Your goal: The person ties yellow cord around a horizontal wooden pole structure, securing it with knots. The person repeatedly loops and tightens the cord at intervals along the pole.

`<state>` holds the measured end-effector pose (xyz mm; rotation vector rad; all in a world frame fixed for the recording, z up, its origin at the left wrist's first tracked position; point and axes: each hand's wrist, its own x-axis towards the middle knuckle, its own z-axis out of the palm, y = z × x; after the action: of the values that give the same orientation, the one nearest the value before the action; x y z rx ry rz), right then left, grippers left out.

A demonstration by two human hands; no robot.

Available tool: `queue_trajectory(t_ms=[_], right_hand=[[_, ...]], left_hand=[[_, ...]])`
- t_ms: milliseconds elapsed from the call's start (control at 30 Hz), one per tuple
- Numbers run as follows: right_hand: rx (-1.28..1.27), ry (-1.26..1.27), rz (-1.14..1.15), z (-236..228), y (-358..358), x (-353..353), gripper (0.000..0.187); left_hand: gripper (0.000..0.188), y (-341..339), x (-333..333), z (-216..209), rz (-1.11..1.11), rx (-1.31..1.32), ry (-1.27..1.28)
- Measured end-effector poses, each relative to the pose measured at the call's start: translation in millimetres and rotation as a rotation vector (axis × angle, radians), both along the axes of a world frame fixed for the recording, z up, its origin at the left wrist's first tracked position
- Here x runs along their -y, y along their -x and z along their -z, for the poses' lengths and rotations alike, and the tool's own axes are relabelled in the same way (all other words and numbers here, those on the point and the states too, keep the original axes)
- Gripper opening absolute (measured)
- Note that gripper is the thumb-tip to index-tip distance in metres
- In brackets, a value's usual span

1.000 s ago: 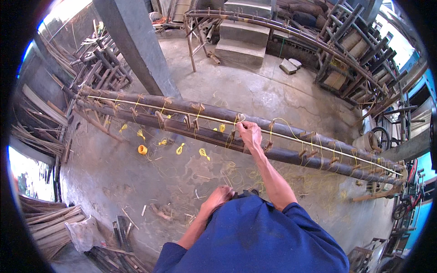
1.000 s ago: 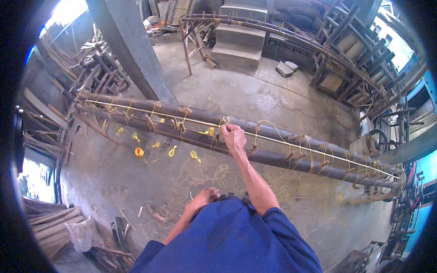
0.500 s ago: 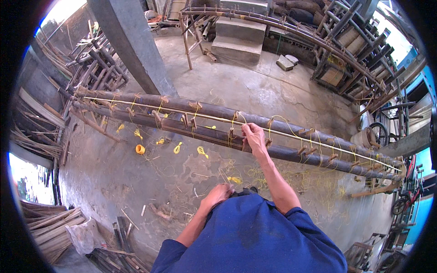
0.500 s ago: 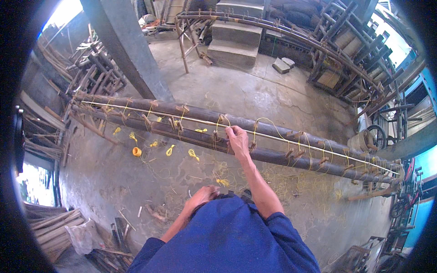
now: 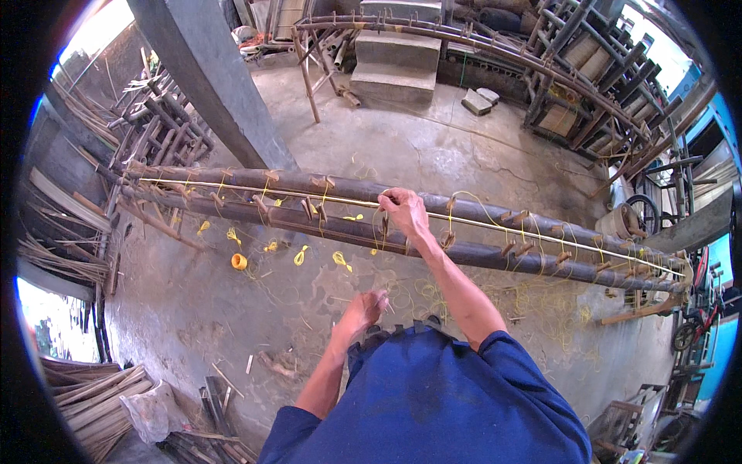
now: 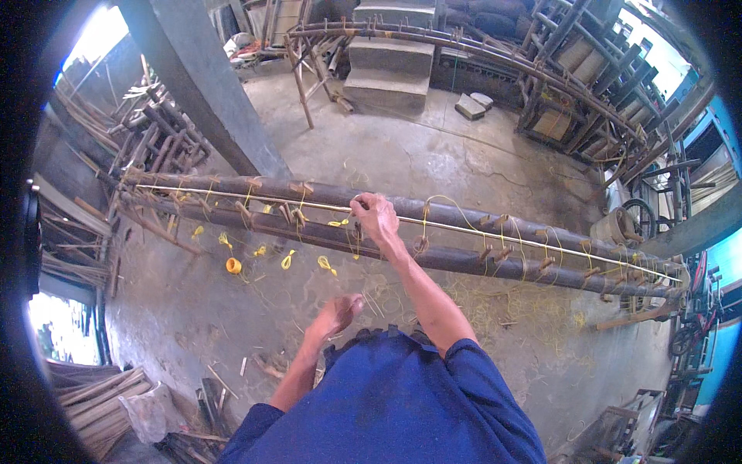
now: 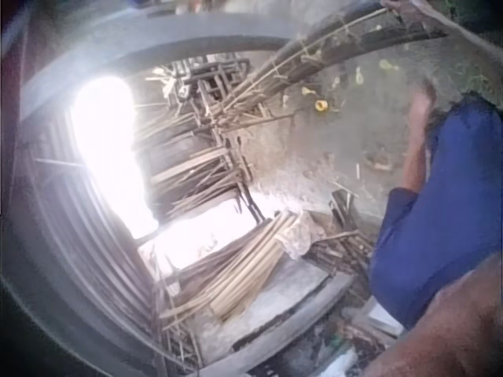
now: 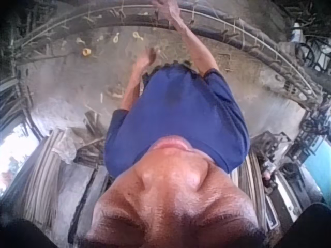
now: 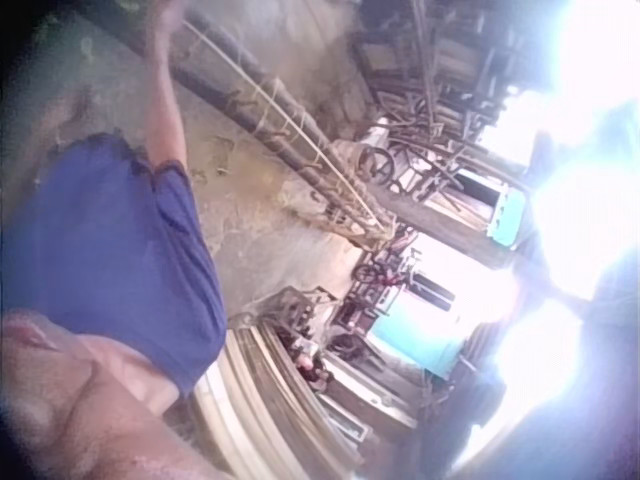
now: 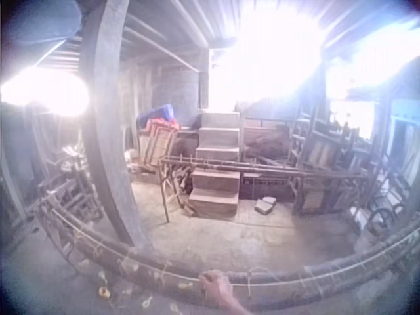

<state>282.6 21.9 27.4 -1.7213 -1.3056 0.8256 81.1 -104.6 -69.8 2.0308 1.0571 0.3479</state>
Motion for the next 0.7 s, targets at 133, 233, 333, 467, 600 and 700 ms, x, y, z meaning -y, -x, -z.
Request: queue_trajectory(t_ms=[133, 233, 333, 467, 600, 700], right_hand=[[0.039, -0.013, -0.006, -12.1, 18.6, 18.6, 0.028], [-0.630, -0.044, 0.002, 11.2, 14.4, 45.3, 0.022], [-1.297, 0.041, 0.264, -13.5, -4.9, 78.0, 0.012], [-1.109, 0.041, 0.140, -2.1, -61.7, 120.0, 0.019], [-0.224, 0.075, -0.009, -10.5, -84.4, 186.2, 0.026], [-0.025, 0.079, -0.204, -74.7, -92.6, 232.5, 0.028]], left_hand=[[0.036, 2.5, 18.6, 7.5, 0.032, -0.041, 0.099], [0.037, 11.7, 32.1, 12.0, 0.025, 0.030, 0.146], [0.036, 18.0, 36.4, 24.8, 0.026, -0.011, 0.199], [0.033, 14.2, 33.0, 7.6, 0.057, -0.005, 0.169], [0.030, -9.9, 4.6, -39.7, 0.127, 0.005, 0.420], [0.030, -53.5, -13.0, -124.7, 0.063, 0.578, 0.177]])
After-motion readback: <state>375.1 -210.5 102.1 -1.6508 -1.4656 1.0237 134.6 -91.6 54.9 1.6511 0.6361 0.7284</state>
